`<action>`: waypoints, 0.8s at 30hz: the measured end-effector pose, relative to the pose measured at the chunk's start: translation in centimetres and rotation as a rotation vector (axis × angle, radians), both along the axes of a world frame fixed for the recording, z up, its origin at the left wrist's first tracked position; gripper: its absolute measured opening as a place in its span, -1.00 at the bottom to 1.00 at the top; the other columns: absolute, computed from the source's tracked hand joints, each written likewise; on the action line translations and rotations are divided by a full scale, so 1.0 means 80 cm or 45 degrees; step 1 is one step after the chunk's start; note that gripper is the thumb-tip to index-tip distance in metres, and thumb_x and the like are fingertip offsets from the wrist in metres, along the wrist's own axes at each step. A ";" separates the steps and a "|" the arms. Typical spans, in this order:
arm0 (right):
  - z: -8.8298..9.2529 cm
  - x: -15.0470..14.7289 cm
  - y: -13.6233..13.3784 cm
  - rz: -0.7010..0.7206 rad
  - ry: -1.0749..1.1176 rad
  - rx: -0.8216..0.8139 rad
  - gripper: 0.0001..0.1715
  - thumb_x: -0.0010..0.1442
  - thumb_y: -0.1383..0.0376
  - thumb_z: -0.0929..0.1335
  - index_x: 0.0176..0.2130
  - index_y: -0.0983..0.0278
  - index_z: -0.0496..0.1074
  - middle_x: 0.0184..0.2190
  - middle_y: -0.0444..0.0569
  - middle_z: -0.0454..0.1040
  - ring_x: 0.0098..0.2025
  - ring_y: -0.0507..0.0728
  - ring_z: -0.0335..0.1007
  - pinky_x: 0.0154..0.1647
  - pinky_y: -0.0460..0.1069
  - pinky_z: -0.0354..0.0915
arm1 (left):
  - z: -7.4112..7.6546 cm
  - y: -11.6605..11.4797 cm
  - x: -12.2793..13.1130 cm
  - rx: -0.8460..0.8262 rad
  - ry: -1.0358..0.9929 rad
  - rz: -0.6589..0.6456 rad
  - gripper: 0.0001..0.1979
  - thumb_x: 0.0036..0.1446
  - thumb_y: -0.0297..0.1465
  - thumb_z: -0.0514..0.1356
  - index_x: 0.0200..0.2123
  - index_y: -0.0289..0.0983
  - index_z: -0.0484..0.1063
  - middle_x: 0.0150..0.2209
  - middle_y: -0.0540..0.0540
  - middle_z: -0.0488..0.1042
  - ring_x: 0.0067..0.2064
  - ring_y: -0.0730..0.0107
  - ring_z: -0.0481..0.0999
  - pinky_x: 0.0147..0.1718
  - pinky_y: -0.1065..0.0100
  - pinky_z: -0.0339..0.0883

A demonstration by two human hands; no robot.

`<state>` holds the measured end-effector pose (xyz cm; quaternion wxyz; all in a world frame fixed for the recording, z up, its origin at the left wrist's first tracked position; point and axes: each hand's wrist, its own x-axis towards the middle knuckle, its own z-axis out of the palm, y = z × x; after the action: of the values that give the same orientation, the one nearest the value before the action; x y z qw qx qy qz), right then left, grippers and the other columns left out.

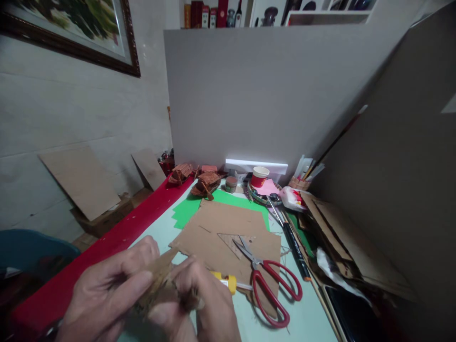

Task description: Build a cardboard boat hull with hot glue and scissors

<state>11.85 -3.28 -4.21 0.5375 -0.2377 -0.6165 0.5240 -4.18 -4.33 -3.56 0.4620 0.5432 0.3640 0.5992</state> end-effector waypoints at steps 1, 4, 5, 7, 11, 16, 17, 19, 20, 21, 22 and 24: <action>0.005 0.002 0.001 0.024 -0.048 -0.033 -0.64 0.37 0.00 0.37 -0.35 0.17 0.37 -0.37 -0.09 0.36 -0.31 0.14 0.31 -0.29 0.05 0.18 | 0.003 0.002 -0.002 -0.012 0.019 -0.024 -0.66 0.31 -0.22 0.20 -0.51 -0.18 0.32 -0.47 0.03 0.24 -0.37 0.34 0.25 -0.36 0.30 0.19; 0.020 0.005 0.007 0.047 -0.253 -0.068 -0.69 0.39 0.07 0.33 -0.33 0.19 0.31 -0.32 -0.08 0.36 -0.24 0.15 0.30 -0.22 0.05 0.19 | 0.013 0.009 -0.006 -0.081 0.032 -0.048 -0.79 0.28 -0.16 0.24 -0.31 -0.14 0.51 -0.36 0.01 0.36 -0.28 0.32 0.34 -0.29 0.32 0.24; 0.024 0.005 0.010 0.046 -0.314 -0.075 -0.69 0.39 0.09 0.32 -0.34 0.19 0.28 -0.32 -0.07 0.36 -0.24 0.15 0.29 -0.21 0.05 0.19 | 0.016 0.012 -0.007 -0.106 0.005 -0.037 -0.80 0.27 -0.15 0.26 -0.31 -0.14 0.51 -0.35 0.02 0.36 -0.27 0.33 0.34 -0.29 0.34 0.24; 0.029 0.003 0.016 0.038 -0.389 -0.116 -0.68 0.38 0.10 0.32 -0.35 0.20 0.25 -0.34 -0.08 0.36 -0.25 0.14 0.28 -0.21 0.05 0.18 | 0.020 0.016 -0.006 -0.150 -0.062 -0.010 -0.77 0.23 -0.18 0.31 -0.40 -0.16 0.48 -0.39 0.04 0.33 -0.31 0.37 0.31 -0.32 0.37 0.21; 0.034 -0.002 0.024 0.040 -0.397 -0.145 -0.70 0.38 0.13 0.32 -0.35 0.20 0.26 -0.38 -0.13 0.35 -0.29 0.10 0.24 -0.24 0.02 0.14 | 0.021 0.021 -0.004 -0.213 -0.123 -0.012 -0.73 0.17 -0.26 0.36 -0.50 -0.20 0.43 -0.47 0.06 0.26 -0.39 0.41 0.23 -0.40 0.35 0.16; 0.042 -0.004 0.026 0.024 -0.453 -0.019 -0.70 0.38 0.21 0.33 -0.39 0.22 0.24 -0.45 -0.20 0.26 -0.39 0.04 0.14 -0.36 -0.03 0.07 | 0.016 0.021 -0.003 -0.146 -0.135 0.067 -0.65 0.18 -0.28 0.36 -0.60 -0.20 0.40 -0.51 0.06 0.21 -0.37 0.38 0.17 -0.34 0.36 0.15; 0.043 -0.004 0.026 0.012 -0.447 -0.015 -0.68 0.38 0.21 0.33 -0.40 0.22 0.24 -0.46 -0.21 0.26 -0.40 0.03 0.14 -0.38 -0.03 0.06 | 0.015 0.021 -0.002 -0.122 -0.136 0.086 -0.65 0.19 -0.28 0.36 -0.61 -0.20 0.41 -0.52 0.06 0.21 -0.36 0.37 0.17 -0.32 0.36 0.16; 0.044 -0.005 0.028 0.001 -0.421 -0.024 -0.67 0.36 0.22 0.34 -0.42 0.22 0.22 -0.47 -0.21 0.26 -0.40 0.03 0.14 -0.38 -0.03 0.06 | 0.010 0.022 -0.001 -0.086 -0.137 0.121 -0.68 0.20 -0.29 0.36 -0.59 -0.18 0.46 -0.52 0.06 0.23 -0.36 0.37 0.18 -0.31 0.36 0.17; 0.043 -0.006 0.029 0.008 -0.403 -0.046 -0.68 0.36 0.22 0.34 -0.42 0.22 0.22 -0.46 -0.20 0.26 -0.39 0.04 0.15 -0.37 -0.03 0.08 | 0.008 0.023 0.000 -0.074 -0.137 0.134 -0.71 0.20 -0.30 0.36 -0.57 -0.17 0.49 -0.51 0.07 0.23 -0.36 0.38 0.19 -0.31 0.37 0.18; 0.043 -0.008 0.031 0.017 -0.379 -0.075 -0.69 0.35 0.23 0.34 -0.41 0.21 0.22 -0.45 -0.20 0.26 -0.38 0.04 0.16 -0.35 -0.03 0.09 | 0.006 0.025 0.000 -0.068 -0.136 0.143 -0.75 0.21 -0.30 0.35 -0.53 -0.15 0.52 -0.50 0.07 0.25 -0.35 0.38 0.21 -0.31 0.38 0.20; 0.042 -0.009 0.032 0.023 -0.359 -0.112 -0.72 0.35 0.23 0.34 -0.39 0.21 0.23 -0.43 -0.20 0.26 -0.36 0.04 0.17 -0.32 -0.03 0.11 | 0.005 0.026 0.000 -0.073 -0.134 0.144 -0.81 0.22 -0.29 0.35 -0.47 -0.13 0.55 -0.49 0.08 0.28 -0.35 0.39 0.24 -0.32 0.39 0.23; 0.041 -0.012 0.035 0.002 -0.328 -0.167 -0.75 0.37 0.23 0.33 -0.35 0.20 0.24 -0.41 -0.21 0.25 -0.34 0.04 0.17 -0.29 -0.03 0.13 | 0.005 0.031 -0.001 -0.080 -0.124 0.123 -0.92 0.22 -0.29 0.35 -0.34 -0.09 0.58 -0.43 0.09 0.37 -0.33 0.43 0.33 -0.33 0.45 0.29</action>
<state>10.85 -0.52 -0.95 0.4369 -0.3370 -0.6450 0.5287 -4.26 -1.82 -3.18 0.4664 0.4804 0.3855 0.6349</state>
